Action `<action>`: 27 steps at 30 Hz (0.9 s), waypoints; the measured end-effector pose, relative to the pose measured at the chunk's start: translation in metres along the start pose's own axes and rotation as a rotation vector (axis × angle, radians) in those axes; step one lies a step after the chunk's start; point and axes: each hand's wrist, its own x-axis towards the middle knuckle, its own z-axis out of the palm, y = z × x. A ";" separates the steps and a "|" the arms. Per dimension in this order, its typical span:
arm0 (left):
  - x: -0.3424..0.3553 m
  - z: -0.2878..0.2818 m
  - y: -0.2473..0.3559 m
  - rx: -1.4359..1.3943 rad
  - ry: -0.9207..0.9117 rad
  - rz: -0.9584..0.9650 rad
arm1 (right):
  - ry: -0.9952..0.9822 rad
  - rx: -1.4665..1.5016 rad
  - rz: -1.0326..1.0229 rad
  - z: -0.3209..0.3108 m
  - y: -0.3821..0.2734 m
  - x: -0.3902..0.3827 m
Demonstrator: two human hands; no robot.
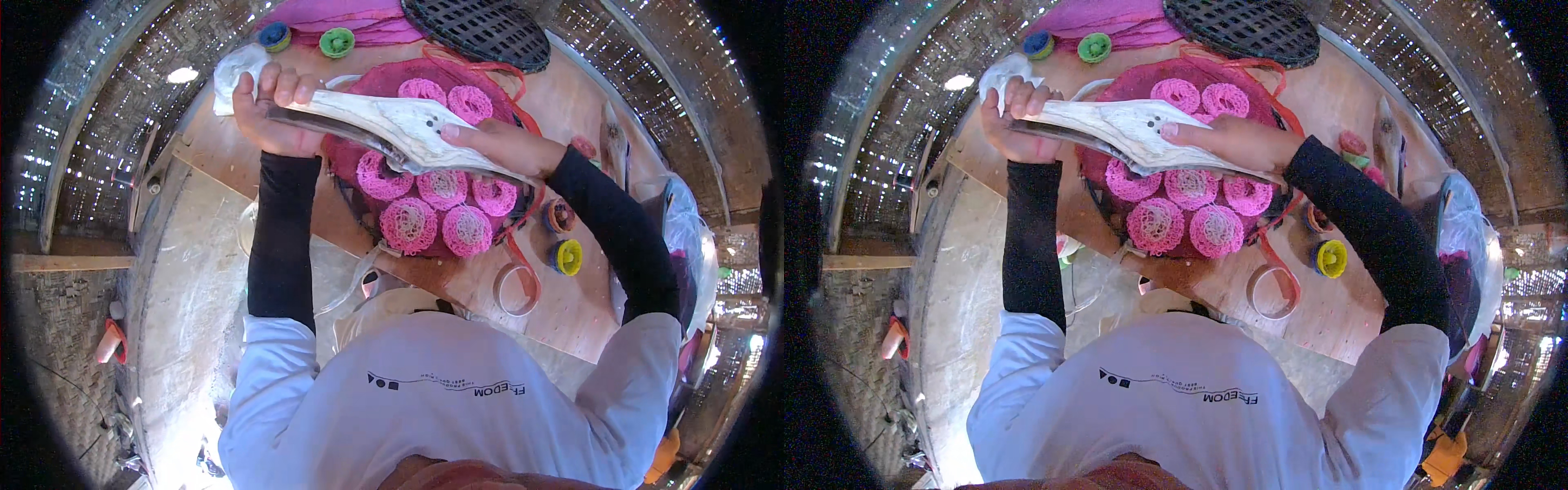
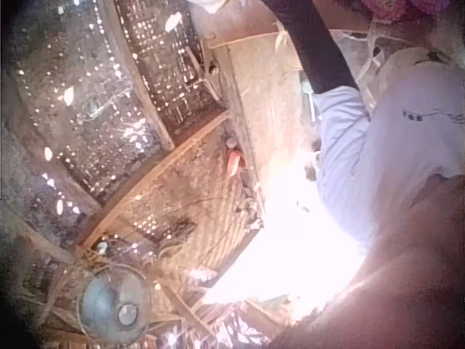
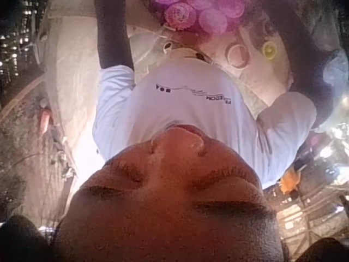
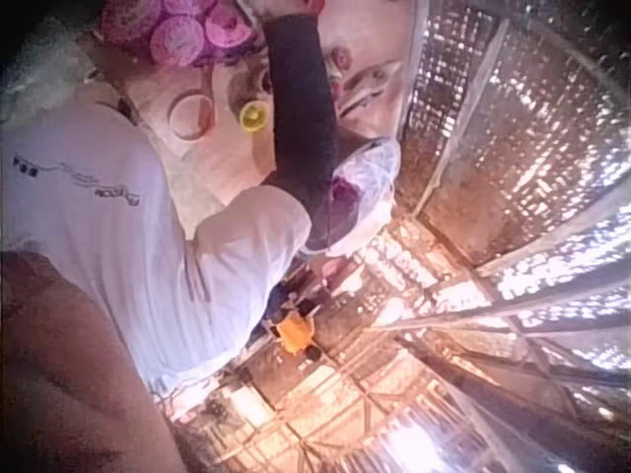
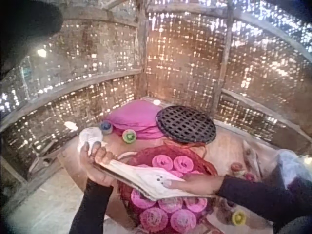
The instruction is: The person prepares ring-shaped pastries by filling a manual piping tool with pink dough from a bowl and squeezing it onto a board.
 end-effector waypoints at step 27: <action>0.051 -0.035 0.008 -0.099 0.242 0.213 | 0.053 -0.134 -0.162 -0.049 -0.042 0.052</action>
